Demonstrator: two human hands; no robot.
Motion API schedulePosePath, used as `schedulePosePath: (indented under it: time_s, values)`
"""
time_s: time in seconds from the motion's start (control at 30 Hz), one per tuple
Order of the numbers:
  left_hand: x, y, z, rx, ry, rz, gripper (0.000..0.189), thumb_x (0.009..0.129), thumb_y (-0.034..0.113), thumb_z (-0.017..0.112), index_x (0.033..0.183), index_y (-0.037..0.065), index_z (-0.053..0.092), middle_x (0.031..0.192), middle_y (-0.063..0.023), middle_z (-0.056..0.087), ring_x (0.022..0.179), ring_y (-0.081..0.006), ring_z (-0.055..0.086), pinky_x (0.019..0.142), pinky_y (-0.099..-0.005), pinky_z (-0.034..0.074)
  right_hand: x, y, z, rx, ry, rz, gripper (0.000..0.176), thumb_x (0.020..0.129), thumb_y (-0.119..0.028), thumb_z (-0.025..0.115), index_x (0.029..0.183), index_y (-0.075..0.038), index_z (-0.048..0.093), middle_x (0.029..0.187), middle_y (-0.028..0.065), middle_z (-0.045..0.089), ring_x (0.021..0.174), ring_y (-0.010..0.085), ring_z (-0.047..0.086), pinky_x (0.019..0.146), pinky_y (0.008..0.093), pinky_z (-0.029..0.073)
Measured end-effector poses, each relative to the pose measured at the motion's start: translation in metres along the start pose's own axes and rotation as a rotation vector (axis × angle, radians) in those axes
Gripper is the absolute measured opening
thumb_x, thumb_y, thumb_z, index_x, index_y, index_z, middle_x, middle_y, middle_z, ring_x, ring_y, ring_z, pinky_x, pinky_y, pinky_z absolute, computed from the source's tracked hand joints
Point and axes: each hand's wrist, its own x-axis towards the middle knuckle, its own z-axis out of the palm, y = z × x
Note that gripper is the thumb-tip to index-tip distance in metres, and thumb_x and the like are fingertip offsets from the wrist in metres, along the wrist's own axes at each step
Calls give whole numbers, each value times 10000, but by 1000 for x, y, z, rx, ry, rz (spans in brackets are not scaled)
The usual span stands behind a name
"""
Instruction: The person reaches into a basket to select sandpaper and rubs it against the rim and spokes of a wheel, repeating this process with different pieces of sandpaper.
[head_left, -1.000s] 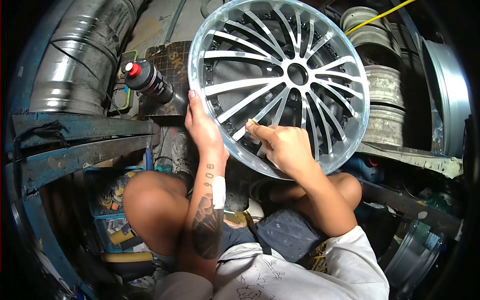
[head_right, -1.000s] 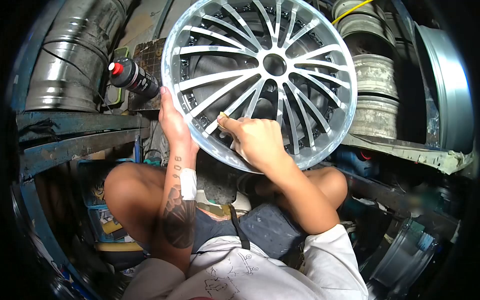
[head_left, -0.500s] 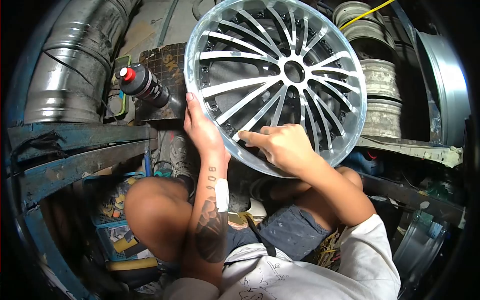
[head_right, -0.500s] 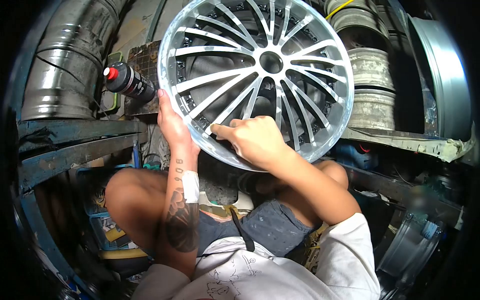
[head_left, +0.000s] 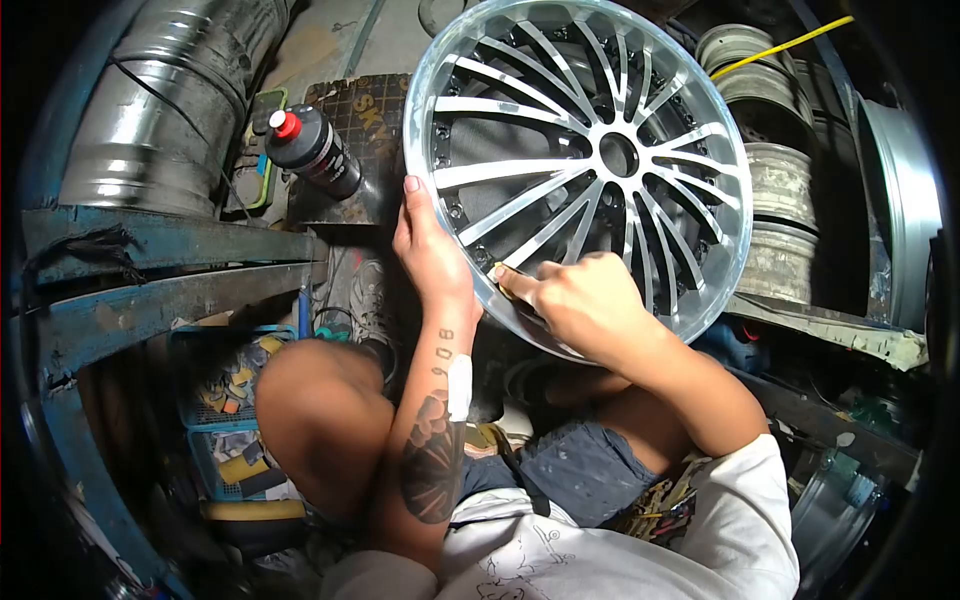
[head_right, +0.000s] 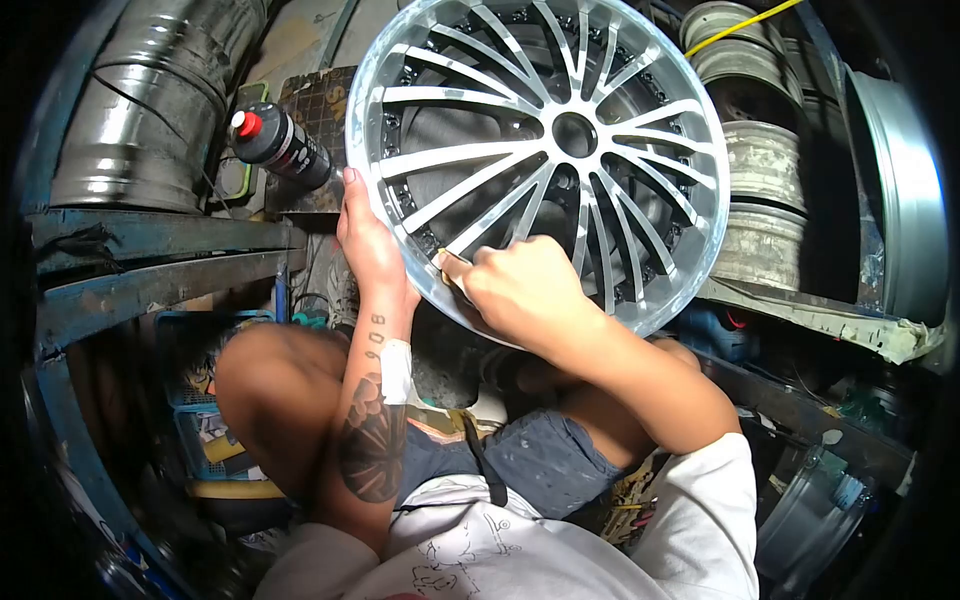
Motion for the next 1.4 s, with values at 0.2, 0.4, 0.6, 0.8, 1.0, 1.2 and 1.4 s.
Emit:
schedulePosePath:
  time_s: [0.2, 0.4, 0.6, 0.8, 1.0, 1.2, 1.4]
  values:
    - [-1, -1, -1, 20, -13, -19, 527, 1133, 448, 478, 1379, -4, 592, 1278, -121, 677, 1131, -220, 684, 996, -379, 561, -2, -2, -5, -35, -37, -1, 463, 930, -183, 598, 1378, -202, 713, 734, 40, 686, 590, 211, 712, 547, 364, 533]
    - [-1, -1, -3, 11, -25, -36, 538, 1129, 458, 484, 1375, -7, 592, 1286, -129, 671, 1146, -228, 679, 1008, -387, 556, -2, 8, -1, 3, -27, -47, 444, 938, -194, 593, 1362, -226, 721, 756, 27, 674, 603, 210, 711, 572, 362, 543]
    - [1, -3, -2, 13, -17, 2, 532, 1130, 454, 481, 1371, -7, 595, 1272, -133, 675, 1131, -224, 683, 1000, -389, 561, 0, 8, -3, -23, -8, -54, 477, 930, -174, 584, 1389, -230, 703, 773, 31, 673, 611, 203, 712, 587, 351, 534]
    - [-3, 3, 0, 34, -16, -45, 529, 1137, 445, 465, 1377, -10, 587, 1285, -137, 668, 1137, -226, 679, 1010, -393, 554, -9, 7, 5, -21, -10, -27, 495, 919, -166, 588, 1400, -219, 697, 750, 24, 641, 584, 197, 693, 579, 363, 525]
    - [-4, 1, 1, 0, -9, -26, 532, 1136, 447, 467, 1391, -7, 580, 1280, -127, 671, 1131, -224, 682, 1001, -386, 558, 1, 7, 7, -21, 97, -75, 458, 908, -199, 609, 1354, -197, 715, 767, 16, 662, 593, 178, 695, 602, 330, 523]
    - [-2, -1, 1, 20, 0, -17, 542, 1132, 448, 476, 1408, -9, 571, 1297, -131, 669, 1153, -230, 680, 1005, -390, 558, -8, 5, 1, -35, 9, -25, 472, 922, -183, 593, 1377, -210, 711, 762, 21, 657, 566, 191, 690, 565, 351, 520]
    - [-2, 1, 1, 10, 12, -47, 539, 1132, 445, 478, 1396, -14, 579, 1275, -145, 677, 1115, -241, 698, 968, -397, 583, -12, 11, 11, 43, 13, -12, 485, 902, -168, 605, 1370, -227, 715, 725, 23, 627, 565, 203, 675, 575, 365, 531]
